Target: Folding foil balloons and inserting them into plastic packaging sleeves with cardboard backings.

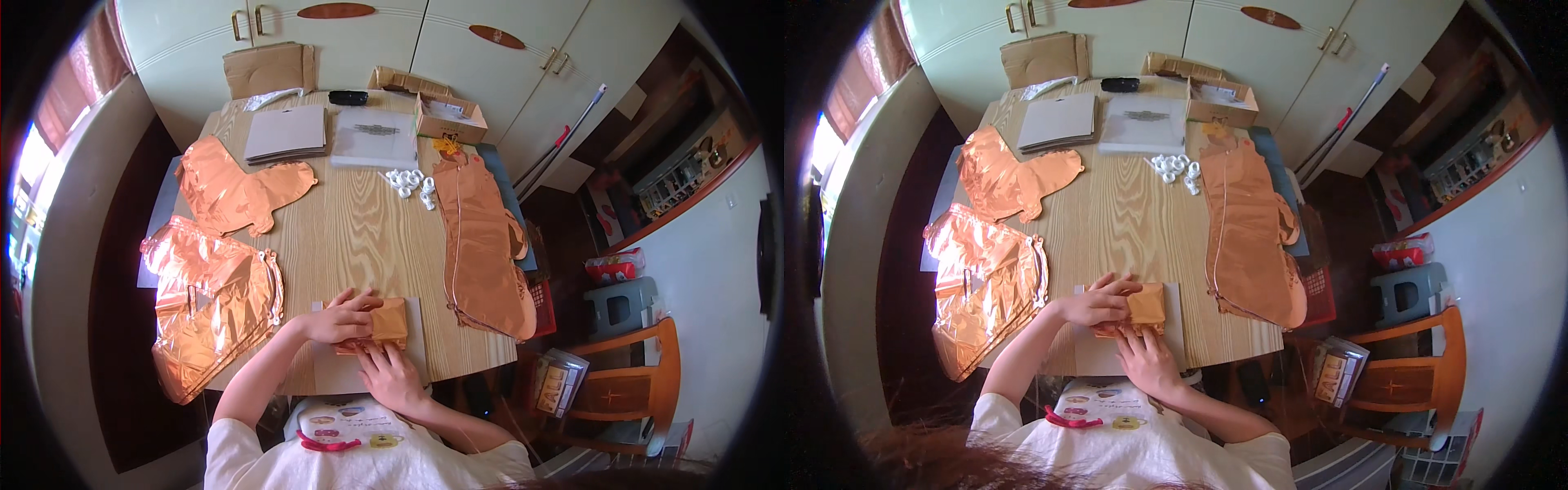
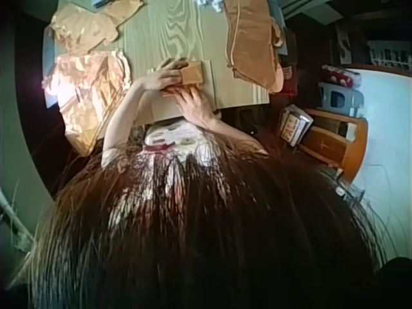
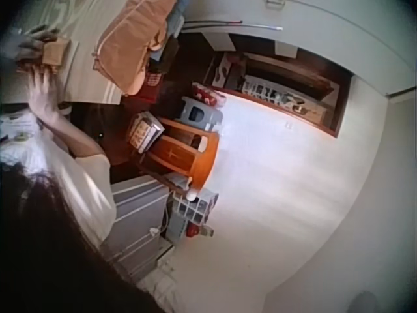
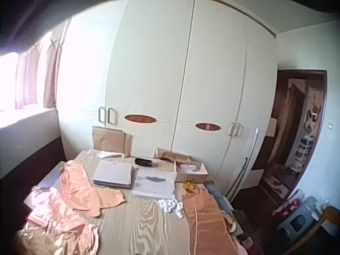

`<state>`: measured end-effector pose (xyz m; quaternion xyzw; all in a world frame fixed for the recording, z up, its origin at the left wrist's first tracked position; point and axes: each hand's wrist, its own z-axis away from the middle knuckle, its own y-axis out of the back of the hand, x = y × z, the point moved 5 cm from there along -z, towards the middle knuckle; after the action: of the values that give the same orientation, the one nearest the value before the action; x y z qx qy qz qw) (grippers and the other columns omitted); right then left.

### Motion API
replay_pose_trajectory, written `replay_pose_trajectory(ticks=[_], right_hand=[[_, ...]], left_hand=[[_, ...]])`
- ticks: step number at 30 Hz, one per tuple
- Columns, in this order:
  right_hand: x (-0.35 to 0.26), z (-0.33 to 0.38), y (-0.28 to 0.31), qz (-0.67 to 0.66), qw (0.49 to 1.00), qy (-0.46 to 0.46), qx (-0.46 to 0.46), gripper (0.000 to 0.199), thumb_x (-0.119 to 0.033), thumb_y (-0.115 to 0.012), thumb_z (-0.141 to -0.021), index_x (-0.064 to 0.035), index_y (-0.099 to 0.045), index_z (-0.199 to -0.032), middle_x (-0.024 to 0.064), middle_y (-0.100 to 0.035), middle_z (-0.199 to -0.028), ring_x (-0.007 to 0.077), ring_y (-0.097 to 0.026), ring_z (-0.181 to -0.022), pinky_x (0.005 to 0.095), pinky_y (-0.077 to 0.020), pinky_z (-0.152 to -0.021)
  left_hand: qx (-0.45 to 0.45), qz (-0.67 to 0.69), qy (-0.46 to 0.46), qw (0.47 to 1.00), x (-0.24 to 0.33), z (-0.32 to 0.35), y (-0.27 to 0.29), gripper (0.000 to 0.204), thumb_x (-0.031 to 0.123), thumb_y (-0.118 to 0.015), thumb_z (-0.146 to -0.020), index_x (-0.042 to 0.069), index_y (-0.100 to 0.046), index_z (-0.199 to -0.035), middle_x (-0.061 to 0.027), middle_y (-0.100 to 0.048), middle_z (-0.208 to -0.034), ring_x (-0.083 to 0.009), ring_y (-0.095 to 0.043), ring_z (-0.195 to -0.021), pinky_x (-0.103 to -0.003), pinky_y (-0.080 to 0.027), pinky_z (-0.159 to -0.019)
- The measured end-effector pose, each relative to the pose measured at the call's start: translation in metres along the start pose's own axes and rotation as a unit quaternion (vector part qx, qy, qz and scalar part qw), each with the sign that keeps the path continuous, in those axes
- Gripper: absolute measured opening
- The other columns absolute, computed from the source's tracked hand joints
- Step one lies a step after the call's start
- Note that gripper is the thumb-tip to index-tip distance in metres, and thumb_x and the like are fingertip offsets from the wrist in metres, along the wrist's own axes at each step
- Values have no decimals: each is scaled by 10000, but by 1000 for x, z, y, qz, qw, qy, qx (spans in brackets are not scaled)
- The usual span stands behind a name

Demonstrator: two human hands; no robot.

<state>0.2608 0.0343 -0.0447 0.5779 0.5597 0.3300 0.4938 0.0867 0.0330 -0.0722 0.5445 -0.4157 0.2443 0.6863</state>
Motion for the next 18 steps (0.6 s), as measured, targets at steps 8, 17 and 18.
replay_pose_trajectory(ticks=[8,17,18], right_hand=[[0,5,-3,0,1000,-19,-5,565,-426,-677,-825,9,-598,-1177,169,-598,-1048,333,-563,-987,442,-484,-913],[21,18,2,-46,998,-13,-46,436,-364,-649,-866,14,-625,-1083,168,-639,-1050,312,-579,-1094,452,-396,-1056],[25,20,6,-44,998,-3,-33,414,-348,-648,-870,12,-631,-1074,165,-643,-1057,309,-581,-1103,452,-385,-1070]], left_hand=[[-13,-121,4,993,5,-3,-7,164,304,-604,-921,147,-650,-924,-85,-296,-1556,-365,-98,-1491,-607,-46,-1163],[-13,-186,-10,982,18,-2,-9,362,421,-771,-751,159,-597,-929,-80,-310,-1542,-381,-135,-1481,-611,-85,-1158],[-13,-192,-10,981,17,-1,-9,379,423,-771,-752,157,-585,-947,-80,-309,-1542,-383,-138,-1479,-609,-86,-1159]])
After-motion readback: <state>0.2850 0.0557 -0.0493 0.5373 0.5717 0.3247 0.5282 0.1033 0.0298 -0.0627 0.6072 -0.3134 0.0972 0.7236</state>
